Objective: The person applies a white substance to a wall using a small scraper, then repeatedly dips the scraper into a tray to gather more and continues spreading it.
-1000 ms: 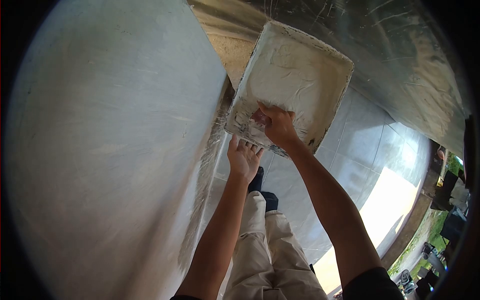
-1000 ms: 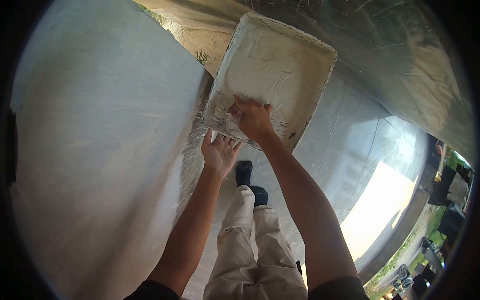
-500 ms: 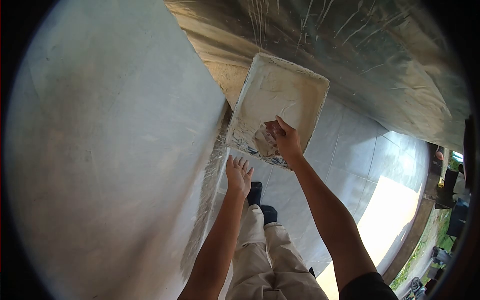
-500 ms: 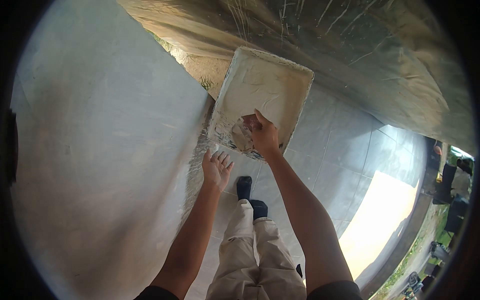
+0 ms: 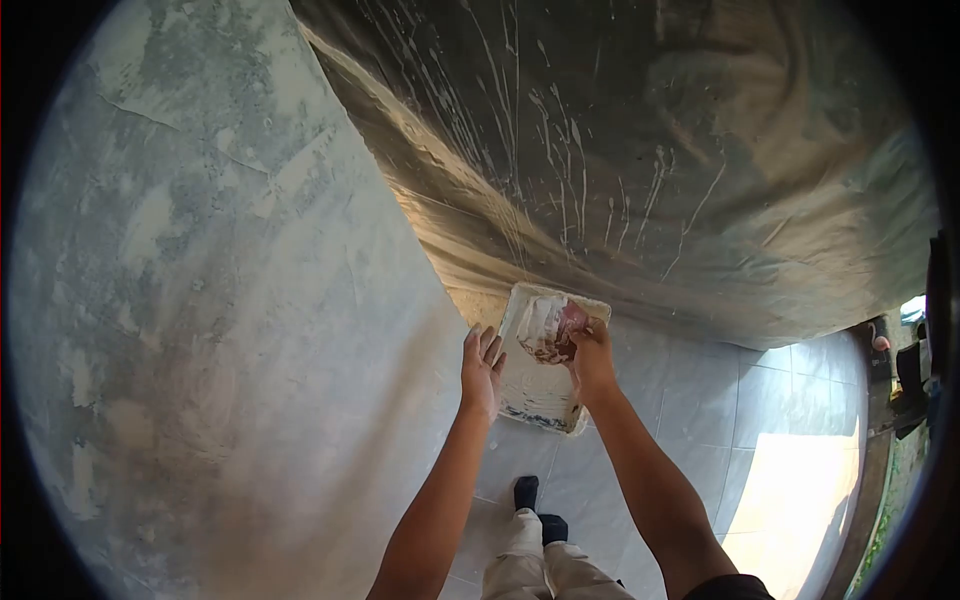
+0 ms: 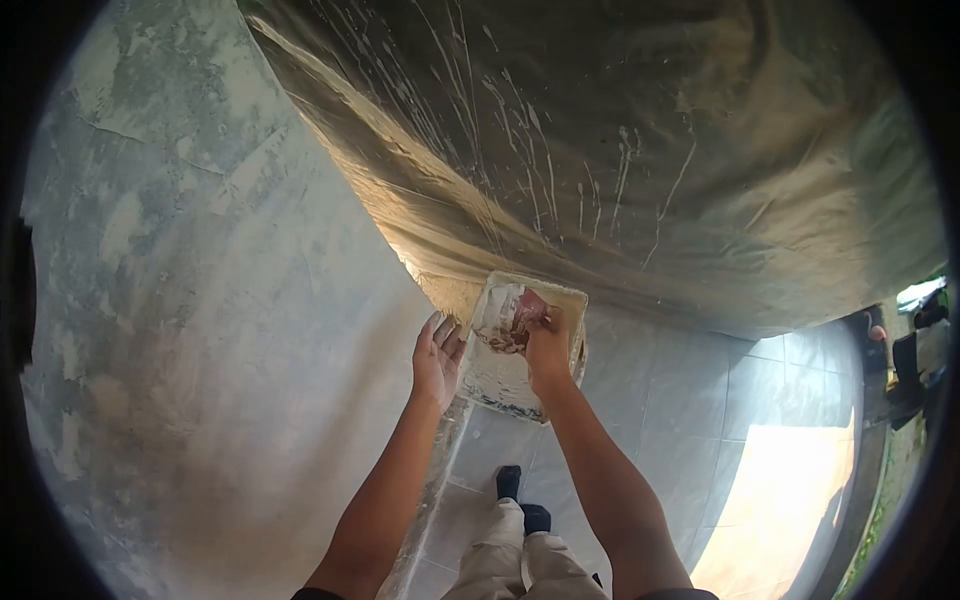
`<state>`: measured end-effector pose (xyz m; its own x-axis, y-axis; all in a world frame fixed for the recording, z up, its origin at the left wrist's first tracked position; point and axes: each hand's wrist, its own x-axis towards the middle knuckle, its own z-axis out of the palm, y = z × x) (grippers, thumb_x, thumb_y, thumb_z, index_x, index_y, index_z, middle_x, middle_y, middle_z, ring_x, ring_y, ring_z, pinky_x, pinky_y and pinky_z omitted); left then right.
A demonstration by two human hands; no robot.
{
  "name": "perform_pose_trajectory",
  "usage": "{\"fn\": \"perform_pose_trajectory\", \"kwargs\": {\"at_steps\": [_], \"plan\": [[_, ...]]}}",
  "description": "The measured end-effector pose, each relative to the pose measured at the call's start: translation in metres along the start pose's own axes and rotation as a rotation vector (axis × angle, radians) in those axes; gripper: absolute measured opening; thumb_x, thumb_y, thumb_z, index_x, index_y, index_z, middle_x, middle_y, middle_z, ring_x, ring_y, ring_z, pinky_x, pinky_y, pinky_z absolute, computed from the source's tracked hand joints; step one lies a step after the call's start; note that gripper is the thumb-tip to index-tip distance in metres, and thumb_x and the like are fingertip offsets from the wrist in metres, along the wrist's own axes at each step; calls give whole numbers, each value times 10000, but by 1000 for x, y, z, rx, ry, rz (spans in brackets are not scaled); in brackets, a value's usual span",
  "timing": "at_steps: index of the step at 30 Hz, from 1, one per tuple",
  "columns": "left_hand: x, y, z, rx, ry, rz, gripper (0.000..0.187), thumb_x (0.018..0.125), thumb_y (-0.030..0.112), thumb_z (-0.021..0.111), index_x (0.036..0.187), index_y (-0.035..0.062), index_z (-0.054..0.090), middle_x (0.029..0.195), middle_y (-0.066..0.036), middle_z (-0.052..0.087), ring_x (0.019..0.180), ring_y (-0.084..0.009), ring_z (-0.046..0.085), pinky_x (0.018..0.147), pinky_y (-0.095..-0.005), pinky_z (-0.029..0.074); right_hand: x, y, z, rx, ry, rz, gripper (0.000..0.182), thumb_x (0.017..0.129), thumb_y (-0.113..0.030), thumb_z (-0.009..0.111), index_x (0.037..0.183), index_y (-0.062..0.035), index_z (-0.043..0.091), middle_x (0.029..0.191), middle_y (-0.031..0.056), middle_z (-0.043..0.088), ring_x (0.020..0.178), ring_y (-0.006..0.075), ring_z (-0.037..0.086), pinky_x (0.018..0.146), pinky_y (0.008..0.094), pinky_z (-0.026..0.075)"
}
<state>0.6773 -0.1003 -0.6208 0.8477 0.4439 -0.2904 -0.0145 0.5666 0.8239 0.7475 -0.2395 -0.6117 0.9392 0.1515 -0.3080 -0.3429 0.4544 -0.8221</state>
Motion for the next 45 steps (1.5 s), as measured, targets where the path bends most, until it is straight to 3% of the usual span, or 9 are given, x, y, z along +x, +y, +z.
{"fn": "perform_pose_trajectory", "kwargs": {"at_steps": [10,14,15,21,23,29,39,42,45], "plan": [[-55,170,62,339,-165,548,589,1000,424,359,1463,82,233,1497,-165,297,1408,-296,254,1139,-448,185,-62,-114,85,335,-426,-142,276,927,51,386,1196,20,440,1204,170,548,1078,265,596,940,405,505],[-100,237,76,480,-166,800,557,1009,402,348,1459,89,248,1483,-172,323,1399,-295,274,1134,-446,205,-105,-156,137,471,-521,-196,222,927,46,402,1132,-10,465,1157,142,582,1069,245,603,948,370,494],[-110,253,80,501,-163,872,548,1010,386,349,1459,89,249,1484,-175,321,1400,-296,274,1136,-440,202,-115,-168,147,432,-606,-179,263,957,31,369,1211,4,430,1255,163,532,1151,255,563,988,398,473],[-198,349,87,683,-72,1199,515,1013,305,368,1453,62,261,1486,-195,323,1399,-281,279,1138,-407,209,-179,-216,220,454,-890,-260,273,985,-17,384,1250,-5,446,1272,140,542,1134,228,576,978,374,476],[-232,379,83,807,55,1342,486,1003,245,394,1420,9,309,1451,-223,377,1356,-306,360,1108,-386,269,-211,-232,244,473,-946,-268,262,979,-20,395,1229,-8,471,1229,125,571,1094,211,595,950,358,492],[-326,451,62,1107,187,1646,487,990,249,411,1383,-31,350,1387,-251,432,1320,-364,397,1092,-424,293,-307,-259,314,504,-1086,-285,239,980,-39,407,1200,-17,499,1166,98,604,1046,178,615,913,332,512],[-512,538,29,1440,464,1920,482,931,113,456,1371,-50,344,1347,-275,444,1276,-401,424,1064,-446,327,-480,-282,382,671,-1348,-301,237,984,-50,436,1200,34,487,1166,129,579,1032,192,612,918,365,520],[-572,558,11,1575,612,1924,472,948,131,435,1383,-25,342,1388,-266,416,1328,-383,382,1091,-448,297,-528,-281,396,628,-1382,-376,218,977,-37,443,1165,59,496,1157,129,589,1034,193,611,937,348,511],[-624,577,-24,1755,936,2043,481,883,99,492,1326,-51,378,1338,-279,430,1304,-415,381,1083,-458,314,-570,-266,420,560,-1393,-529,271,973,-18,441,1214,89,502,1145,130,597,1019,179,607,937,341,503]]}}
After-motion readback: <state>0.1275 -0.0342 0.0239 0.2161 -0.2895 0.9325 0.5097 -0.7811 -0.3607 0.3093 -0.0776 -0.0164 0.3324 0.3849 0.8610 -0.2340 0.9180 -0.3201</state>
